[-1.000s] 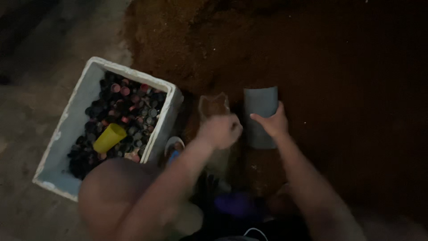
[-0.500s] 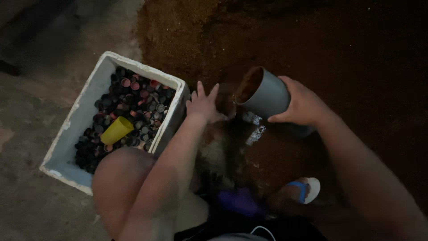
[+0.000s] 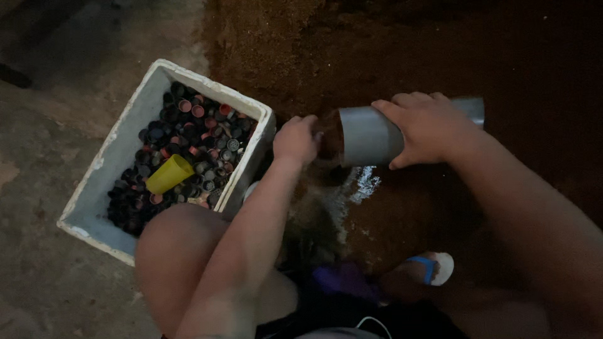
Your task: The person scoops soil from a large pile into a cylindrical metal mold, then pours the soil into a clear plastic bag. They repeat this process multiple times, filling several bags with soil.
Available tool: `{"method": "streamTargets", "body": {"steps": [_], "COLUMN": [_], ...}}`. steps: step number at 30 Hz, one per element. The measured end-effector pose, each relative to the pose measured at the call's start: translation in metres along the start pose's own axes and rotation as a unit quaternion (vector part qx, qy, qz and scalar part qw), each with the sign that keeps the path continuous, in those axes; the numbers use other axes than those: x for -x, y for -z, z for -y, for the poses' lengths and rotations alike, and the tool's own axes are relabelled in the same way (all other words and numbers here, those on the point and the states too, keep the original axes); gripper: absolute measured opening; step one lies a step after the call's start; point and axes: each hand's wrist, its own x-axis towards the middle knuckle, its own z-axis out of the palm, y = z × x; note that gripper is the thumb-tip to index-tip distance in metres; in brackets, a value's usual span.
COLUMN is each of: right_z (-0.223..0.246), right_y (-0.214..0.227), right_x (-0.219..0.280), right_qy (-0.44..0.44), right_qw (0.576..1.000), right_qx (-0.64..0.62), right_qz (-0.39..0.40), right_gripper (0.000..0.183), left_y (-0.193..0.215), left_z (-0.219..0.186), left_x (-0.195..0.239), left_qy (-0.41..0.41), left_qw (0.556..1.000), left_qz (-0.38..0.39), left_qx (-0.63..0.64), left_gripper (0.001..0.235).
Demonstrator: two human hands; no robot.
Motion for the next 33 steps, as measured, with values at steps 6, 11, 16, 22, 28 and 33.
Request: {"method": "streamTargets", "body": {"steps": [6, 11, 16, 22, 28, 33], "right_z": [0.002, 0.012, 0.008, 0.013, 0.012, 0.008], "right_y": [0.007, 0.010, 0.000, 0.008, 0.004, 0.009], "right_x": [-0.007, -0.009, -0.016, -0.015, -0.019, -0.010], "right_qy": [0.001, 0.015, 0.032, 0.053, 0.057, 0.054], "right_qw": [0.999, 0.998, 0.994, 0.993, 0.988, 0.986], "right_qx": [0.031, 0.056, 0.101, 0.099, 0.142, 0.139], "right_qz": [0.011, 0.004, -0.030, -0.027, -0.038, -0.069], "right_gripper": [0.118, 0.115, 0.118, 0.117, 0.114, 0.114], "left_y": [0.001, -0.003, 0.008, 0.010, 0.010, 0.004], "left_z": [0.005, 0.012, 0.002, -0.003, 0.003, 0.009], "left_x": [-0.010, -0.019, -0.017, -0.014, -0.023, -0.029], "left_qy": [0.022, 0.016, 0.032, 0.037, 0.056, 0.045], "left_qw": [0.998, 0.996, 0.996, 0.994, 0.994, 0.995], "left_qz": [-0.053, -0.042, -0.038, -0.035, -0.001, 0.011], "left_qx": [-0.017, 0.074, 0.077, 0.093, 0.098, 0.092], "left_gripper": [0.025, 0.021, 0.026, 0.027, 0.036, 0.041]}}
